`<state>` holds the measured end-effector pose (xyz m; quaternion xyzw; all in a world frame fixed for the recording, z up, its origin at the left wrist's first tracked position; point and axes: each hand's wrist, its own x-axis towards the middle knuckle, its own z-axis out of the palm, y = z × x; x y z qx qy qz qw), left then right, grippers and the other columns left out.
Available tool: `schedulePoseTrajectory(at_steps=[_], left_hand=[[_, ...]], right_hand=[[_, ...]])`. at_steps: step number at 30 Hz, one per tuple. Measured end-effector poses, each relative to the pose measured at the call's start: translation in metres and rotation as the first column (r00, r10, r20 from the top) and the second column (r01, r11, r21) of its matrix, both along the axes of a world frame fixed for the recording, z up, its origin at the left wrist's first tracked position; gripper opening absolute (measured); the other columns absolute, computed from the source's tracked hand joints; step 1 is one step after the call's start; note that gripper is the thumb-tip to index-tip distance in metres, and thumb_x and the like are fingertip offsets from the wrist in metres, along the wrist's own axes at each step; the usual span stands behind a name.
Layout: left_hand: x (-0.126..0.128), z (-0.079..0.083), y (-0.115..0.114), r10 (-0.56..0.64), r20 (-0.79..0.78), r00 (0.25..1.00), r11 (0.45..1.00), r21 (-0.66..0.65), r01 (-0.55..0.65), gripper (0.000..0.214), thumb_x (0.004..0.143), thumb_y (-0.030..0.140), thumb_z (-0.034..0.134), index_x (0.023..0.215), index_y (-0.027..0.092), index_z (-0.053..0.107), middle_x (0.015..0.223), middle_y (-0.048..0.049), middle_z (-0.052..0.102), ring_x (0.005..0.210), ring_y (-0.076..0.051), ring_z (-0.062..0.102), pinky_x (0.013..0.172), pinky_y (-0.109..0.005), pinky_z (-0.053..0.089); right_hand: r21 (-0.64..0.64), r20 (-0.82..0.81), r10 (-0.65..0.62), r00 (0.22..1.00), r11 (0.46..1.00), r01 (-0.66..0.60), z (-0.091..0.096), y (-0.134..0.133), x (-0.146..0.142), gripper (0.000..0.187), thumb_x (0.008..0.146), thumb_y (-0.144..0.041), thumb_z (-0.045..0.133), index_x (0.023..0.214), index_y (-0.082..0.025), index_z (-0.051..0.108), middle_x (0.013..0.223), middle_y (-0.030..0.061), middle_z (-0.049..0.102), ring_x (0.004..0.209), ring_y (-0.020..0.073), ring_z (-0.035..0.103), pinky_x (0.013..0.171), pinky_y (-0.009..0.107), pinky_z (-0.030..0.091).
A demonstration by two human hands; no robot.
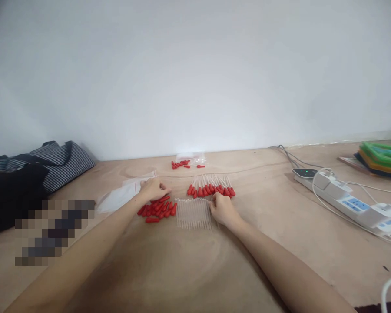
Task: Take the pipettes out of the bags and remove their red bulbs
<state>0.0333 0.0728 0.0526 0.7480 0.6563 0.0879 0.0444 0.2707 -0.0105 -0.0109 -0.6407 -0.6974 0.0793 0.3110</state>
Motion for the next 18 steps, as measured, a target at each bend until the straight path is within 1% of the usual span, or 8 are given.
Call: schedulePoseTrajectory(at_steps=[2, 4, 7, 10, 13, 16, 18], left_hand=[[0.010, 0.002, 0.000, -0.015, 0.019, 1.000, 1.000, 0.019, 0.015, 0.025, 0.066, 0.043, 0.057, 0.062, 0.021, 0.066, 0.079, -0.0086, 0.067, 0.091, -0.030, 0.054, 0.086, -0.047, 0.029], [0.024, 0.002, -0.001, -0.048, 0.048, 0.998, 0.999, 0.018, 0.047, 0.028, 0.067, 0.047, 0.054, 0.065, 0.022, 0.067, 0.081, -0.0067, 0.067, 0.091, -0.028, 0.055, 0.087, -0.045, 0.029], [0.046, 0.001, -0.006, -0.104, 0.080, 0.991, 0.994, -0.021, 0.106, 0.033, 0.065, 0.053, 0.054, 0.057, 0.022, 0.065, 0.069, -0.0031, 0.066, 0.082, -0.025, 0.057, 0.087, -0.042, 0.031], [0.062, -0.001, -0.011, -0.124, 0.081, 0.989, 0.991, -0.049, 0.128, 0.037, 0.061, 0.053, 0.058, 0.044, 0.020, 0.058, 0.053, -0.0022, 0.060, 0.075, -0.025, 0.057, 0.085, -0.043, 0.032], [0.069, -0.001, -0.014, -0.118, 0.076, 0.990, 0.991, -0.050, 0.122, 0.037, 0.060, 0.047, 0.060, 0.038, 0.019, 0.052, 0.045, -0.0012, 0.055, 0.071, -0.024, 0.057, 0.083, -0.043, 0.033], [0.066, 0.002, -0.016, -0.103, 0.087, 0.991, 0.994, -0.034, 0.106, 0.033, 0.063, 0.042, 0.057, 0.040, 0.019, 0.053, 0.045, -0.0005, 0.053, 0.068, -0.022, 0.056, 0.080, -0.040, 0.035], [0.058, 0.004, -0.021, -0.094, 0.100, 0.991, 0.995, -0.012, 0.095, 0.032, 0.067, 0.041, 0.054, 0.044, 0.019, 0.056, 0.047, -0.0001, 0.055, 0.067, -0.021, 0.056, 0.080, -0.040, 0.035]], right_hand=[[-0.020, -0.019, 0.009, 1.000, 1.000, -0.009, 0.001, -0.001, -0.004, 0.009, 0.076, -0.020, 0.052, 0.078, -0.014, 0.058, 0.074, 0.0076, 0.067, 0.070, 0.0162, 0.063, 0.059, 0.022, 0.042], [-0.037, -0.040, 0.020, 0.999, 0.999, -0.021, 0.003, -0.002, -0.006, 0.010, 0.077, -0.021, 0.051, 0.079, -0.014, 0.058, 0.075, 0.0079, 0.068, 0.070, 0.0162, 0.063, 0.059, 0.022, 0.043], [-0.033, -0.061, 0.024, 0.998, 0.999, -0.026, 0.005, -0.003, -0.005, 0.011, 0.077, -0.021, 0.050, 0.076, -0.015, 0.059, 0.071, 0.0066, 0.068, 0.066, 0.0155, 0.063, 0.057, 0.022, 0.043], [-0.020, -0.086, 0.044, 0.995, 0.999, -0.045, 0.006, -0.003, -0.001, 0.013, 0.077, -0.023, 0.049, 0.073, -0.016, 0.059, 0.069, 0.0061, 0.067, 0.064, 0.0154, 0.063, 0.056, 0.022, 0.043], [-0.011, -0.100, 0.056, 0.993, 0.998, -0.058, 0.010, -0.005, 0.001, 0.016, 0.078, -0.027, 0.048, 0.073, -0.017, 0.060, 0.066, 0.0043, 0.067, 0.059, 0.0147, 0.061, 0.052, 0.022, 0.041], [0.014, -0.036, -0.014, 0.999, 1.000, 0.014, 0.015, -0.008, 0.001, 0.016, 0.078, -0.030, 0.048, 0.075, -0.019, 0.061, 0.065, 0.0020, 0.066, 0.060, 0.0148, 0.061, 0.049, 0.022, 0.037], [0.054, 0.027, -0.046, 0.999, 0.998, 0.045, 0.018, -0.010, 0.001, 0.017, 0.079, -0.030, 0.048, 0.075, -0.021, 0.061, 0.066, 0.0006, 0.066, 0.062, 0.0147, 0.060, 0.050, 0.022, 0.036]])
